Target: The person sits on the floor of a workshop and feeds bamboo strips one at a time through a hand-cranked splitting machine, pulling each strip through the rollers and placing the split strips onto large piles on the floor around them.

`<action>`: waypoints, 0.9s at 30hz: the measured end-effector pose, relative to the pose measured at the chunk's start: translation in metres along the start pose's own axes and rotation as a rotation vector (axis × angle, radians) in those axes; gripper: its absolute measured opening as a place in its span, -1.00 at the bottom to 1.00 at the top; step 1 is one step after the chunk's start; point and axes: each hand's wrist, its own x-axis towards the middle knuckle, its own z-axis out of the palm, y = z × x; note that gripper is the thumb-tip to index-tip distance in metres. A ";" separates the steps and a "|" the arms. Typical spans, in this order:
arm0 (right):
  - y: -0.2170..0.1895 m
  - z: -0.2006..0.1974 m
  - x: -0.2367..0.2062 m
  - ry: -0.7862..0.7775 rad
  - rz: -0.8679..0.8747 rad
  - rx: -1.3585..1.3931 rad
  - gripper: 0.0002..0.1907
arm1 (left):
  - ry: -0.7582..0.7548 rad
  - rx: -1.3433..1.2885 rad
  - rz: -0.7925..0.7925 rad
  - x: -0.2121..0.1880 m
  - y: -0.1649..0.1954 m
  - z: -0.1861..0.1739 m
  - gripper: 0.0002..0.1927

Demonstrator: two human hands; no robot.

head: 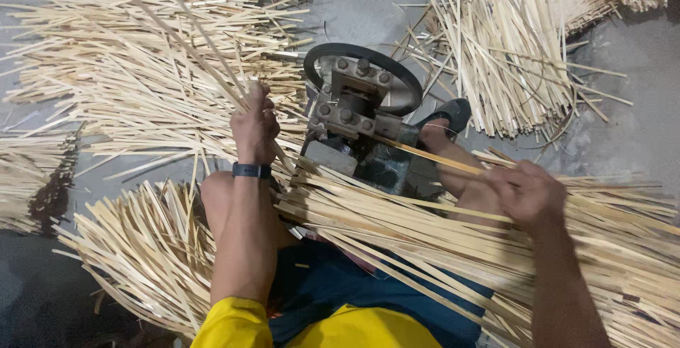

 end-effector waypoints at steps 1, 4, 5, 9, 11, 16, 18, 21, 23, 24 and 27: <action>-0.009 0.006 0.006 -0.004 -0.040 0.023 -0.84 | 0.001 0.017 0.004 0.000 -0.003 0.002 -0.53; -0.032 0.019 0.020 -0.115 0.053 0.230 -0.75 | 0.007 0.125 0.028 0.002 -0.009 0.005 -0.53; -0.036 0.020 0.023 -0.133 0.084 0.265 -0.73 | -0.002 0.131 0.026 0.002 -0.010 0.006 -0.53; -0.038 0.025 0.028 -0.202 0.181 0.345 -0.70 | -0.020 0.139 -0.013 0.003 -0.011 0.010 -0.52; -0.030 0.029 0.026 -0.203 0.196 0.362 -0.71 | -0.035 0.110 -0.018 0.003 -0.009 0.013 -0.54; -0.011 0.056 0.008 -0.260 0.272 0.362 -0.79 | -0.084 0.048 0.052 0.001 -0.004 0.015 -0.63; -0.013 0.070 -0.004 -0.208 -0.090 0.431 -0.73 | -0.085 0.024 0.055 0.000 -0.004 0.015 -0.65; -0.021 0.080 -0.017 -0.495 -0.047 0.555 -0.76 | -0.090 -0.015 0.040 0.002 -0.006 0.014 -0.66; -0.027 0.078 -0.021 -0.580 0.085 0.603 -0.80 | -0.082 -0.030 0.036 0.004 -0.007 0.011 -0.67; -0.030 0.074 -0.021 -0.506 0.103 0.609 -0.80 | -0.072 -0.032 0.040 0.006 -0.007 0.009 -0.67; -0.027 0.051 -0.023 -0.244 -0.048 0.320 -0.84 | -0.058 -0.060 0.100 0.011 -0.005 -0.002 -0.66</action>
